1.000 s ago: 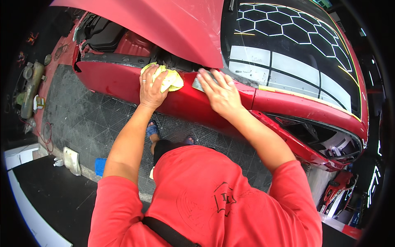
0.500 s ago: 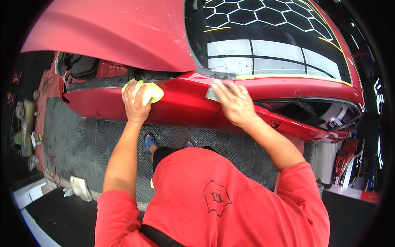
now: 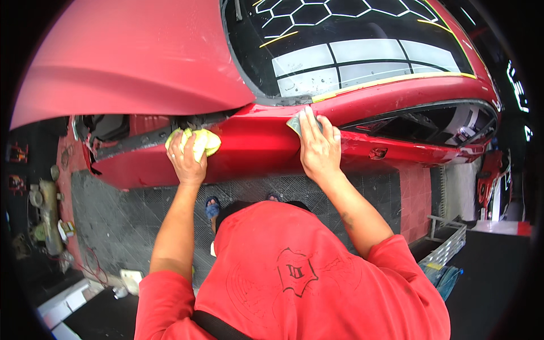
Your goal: The person sands the front fender of a red car using a piece of sandpaper and a yellow cloth.
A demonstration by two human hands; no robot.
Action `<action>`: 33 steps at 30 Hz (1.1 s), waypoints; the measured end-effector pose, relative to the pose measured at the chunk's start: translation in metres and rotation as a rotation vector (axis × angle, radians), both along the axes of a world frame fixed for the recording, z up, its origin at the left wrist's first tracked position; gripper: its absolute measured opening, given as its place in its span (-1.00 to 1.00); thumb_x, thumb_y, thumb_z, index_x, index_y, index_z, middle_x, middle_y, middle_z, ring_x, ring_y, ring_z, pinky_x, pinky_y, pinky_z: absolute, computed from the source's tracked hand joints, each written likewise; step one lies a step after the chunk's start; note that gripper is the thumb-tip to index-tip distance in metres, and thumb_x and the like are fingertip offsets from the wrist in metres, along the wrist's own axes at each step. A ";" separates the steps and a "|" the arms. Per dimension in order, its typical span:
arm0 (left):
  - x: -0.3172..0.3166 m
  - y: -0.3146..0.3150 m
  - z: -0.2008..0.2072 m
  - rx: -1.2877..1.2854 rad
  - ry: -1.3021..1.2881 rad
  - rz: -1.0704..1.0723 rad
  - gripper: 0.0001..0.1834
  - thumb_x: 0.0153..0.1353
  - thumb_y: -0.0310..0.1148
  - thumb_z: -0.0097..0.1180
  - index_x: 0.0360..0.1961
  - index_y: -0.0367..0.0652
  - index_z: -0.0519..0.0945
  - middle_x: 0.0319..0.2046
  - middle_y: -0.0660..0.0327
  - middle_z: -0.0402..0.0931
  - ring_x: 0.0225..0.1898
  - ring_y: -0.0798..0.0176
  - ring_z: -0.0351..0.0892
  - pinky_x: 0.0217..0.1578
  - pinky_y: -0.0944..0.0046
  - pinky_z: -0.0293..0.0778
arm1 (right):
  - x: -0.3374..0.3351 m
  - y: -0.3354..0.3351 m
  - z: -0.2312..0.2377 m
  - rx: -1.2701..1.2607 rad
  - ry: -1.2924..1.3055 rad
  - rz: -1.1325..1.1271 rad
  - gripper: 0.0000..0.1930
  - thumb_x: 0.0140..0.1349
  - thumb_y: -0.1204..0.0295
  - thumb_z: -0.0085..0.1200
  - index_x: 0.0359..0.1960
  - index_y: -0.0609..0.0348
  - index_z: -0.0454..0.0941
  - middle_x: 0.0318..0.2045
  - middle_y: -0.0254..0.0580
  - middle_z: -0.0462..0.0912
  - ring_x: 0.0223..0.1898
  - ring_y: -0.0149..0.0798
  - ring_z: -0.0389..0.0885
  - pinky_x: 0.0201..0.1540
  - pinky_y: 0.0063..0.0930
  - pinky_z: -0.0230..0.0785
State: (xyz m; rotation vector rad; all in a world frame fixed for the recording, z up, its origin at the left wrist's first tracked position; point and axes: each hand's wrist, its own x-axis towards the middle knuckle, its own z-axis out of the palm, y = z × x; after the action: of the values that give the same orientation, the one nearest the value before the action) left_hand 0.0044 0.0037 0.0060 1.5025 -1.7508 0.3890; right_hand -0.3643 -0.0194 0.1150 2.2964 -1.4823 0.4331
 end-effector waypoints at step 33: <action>0.019 -0.002 -0.005 0.004 -0.014 -0.227 -0.36 0.12 -0.34 0.50 0.26 0.07 0.58 0.31 -0.05 0.50 0.42 -0.27 0.43 0.41 -0.37 0.30 | 0.056 -0.007 0.015 0.095 -0.019 0.031 -0.52 0.45 0.38 0.19 0.37 0.21 0.57 0.32 0.11 0.68 0.19 0.12 0.63 0.16 0.02 0.44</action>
State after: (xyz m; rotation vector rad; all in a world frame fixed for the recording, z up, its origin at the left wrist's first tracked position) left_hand 0.0233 0.0014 0.0014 1.2880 -1.9098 0.2807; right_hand -0.3081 -0.0263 0.1302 2.3978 -1.5077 0.4022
